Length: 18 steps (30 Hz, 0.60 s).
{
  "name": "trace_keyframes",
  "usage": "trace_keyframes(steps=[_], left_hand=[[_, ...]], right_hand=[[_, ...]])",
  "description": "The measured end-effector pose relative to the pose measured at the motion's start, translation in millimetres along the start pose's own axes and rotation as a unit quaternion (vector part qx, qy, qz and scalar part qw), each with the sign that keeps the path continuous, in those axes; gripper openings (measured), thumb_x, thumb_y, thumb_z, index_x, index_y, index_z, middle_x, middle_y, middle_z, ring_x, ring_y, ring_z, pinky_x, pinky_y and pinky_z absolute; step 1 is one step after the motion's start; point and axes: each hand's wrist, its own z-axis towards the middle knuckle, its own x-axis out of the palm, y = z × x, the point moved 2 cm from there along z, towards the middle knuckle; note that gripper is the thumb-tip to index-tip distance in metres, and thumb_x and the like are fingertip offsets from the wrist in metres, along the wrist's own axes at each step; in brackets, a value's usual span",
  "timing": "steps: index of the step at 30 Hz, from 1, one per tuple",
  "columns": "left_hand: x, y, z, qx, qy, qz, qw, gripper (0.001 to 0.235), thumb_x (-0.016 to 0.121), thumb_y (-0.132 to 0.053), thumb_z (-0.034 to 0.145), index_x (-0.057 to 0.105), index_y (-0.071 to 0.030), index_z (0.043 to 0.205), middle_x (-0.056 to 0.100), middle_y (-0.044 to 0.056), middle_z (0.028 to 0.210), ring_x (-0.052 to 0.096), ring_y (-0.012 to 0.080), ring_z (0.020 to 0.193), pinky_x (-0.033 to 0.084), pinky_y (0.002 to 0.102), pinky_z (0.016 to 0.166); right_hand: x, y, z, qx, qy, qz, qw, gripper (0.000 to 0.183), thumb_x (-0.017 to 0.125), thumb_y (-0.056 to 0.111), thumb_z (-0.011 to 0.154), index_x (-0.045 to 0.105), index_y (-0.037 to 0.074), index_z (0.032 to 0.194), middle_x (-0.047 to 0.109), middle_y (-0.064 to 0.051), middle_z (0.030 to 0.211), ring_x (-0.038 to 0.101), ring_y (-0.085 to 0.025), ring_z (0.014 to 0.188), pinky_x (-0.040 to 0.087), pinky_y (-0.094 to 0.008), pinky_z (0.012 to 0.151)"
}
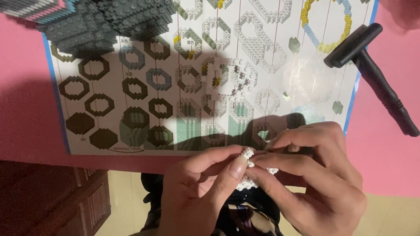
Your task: The person assembles small white plastic bricks into a circular structure by hand, following a printed instruction sheet. They occasionally reach into plastic bags to retrieve more bricks.
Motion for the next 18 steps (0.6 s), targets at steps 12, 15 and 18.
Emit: trace_keyframes(steps=[12, 15, 18], left_hand=[[-5, -5, 1, -0.023, 0.023, 0.031, 0.999, 0.048, 0.083, -0.030, 0.075, 0.095, -0.002, 0.113, 0.101, 0.014, 0.096, 0.096, 0.0195, 0.091, 0.077, 0.031, 0.083], [-7, -4, 1, -0.022, 0.027, 0.014, 0.999, 0.050, 0.082, -0.029, 0.076, 0.093, -0.002, 0.116, 0.101, 0.015, 0.102, 0.097, 0.0214, 0.096, 0.079, 0.034, 0.089], [-7, -1, 5, -0.006, 0.035, 0.008, 0.999, 0.049, 0.081, -0.030, 0.078, 0.092, 0.000, 0.114, 0.099, 0.016, 0.100, 0.096, 0.0228, 0.093, 0.079, 0.035, 0.087]], right_hand=[[-2, 15, 12, -0.013, 0.054, -0.051, 0.997, 0.016, 0.084, 0.014, 0.081, 0.081, 0.002, 0.091, 0.073, -0.013, 0.098, 0.061, -0.029, 0.096, 0.052, -0.035, 0.083], [-1, 13, 11, -0.022, 0.060, -0.041, 0.997, 0.012, 0.081, 0.012, 0.083, 0.080, 0.003, 0.090, 0.073, -0.013, 0.098, 0.061, -0.030, 0.095, 0.052, -0.035, 0.083], [-2, 17, 11, -0.010, 0.056, -0.049, 0.997, 0.011, 0.080, 0.010, 0.083, 0.081, 0.004, 0.091, 0.074, -0.012, 0.097, 0.062, -0.029, 0.096, 0.052, -0.036, 0.087]])
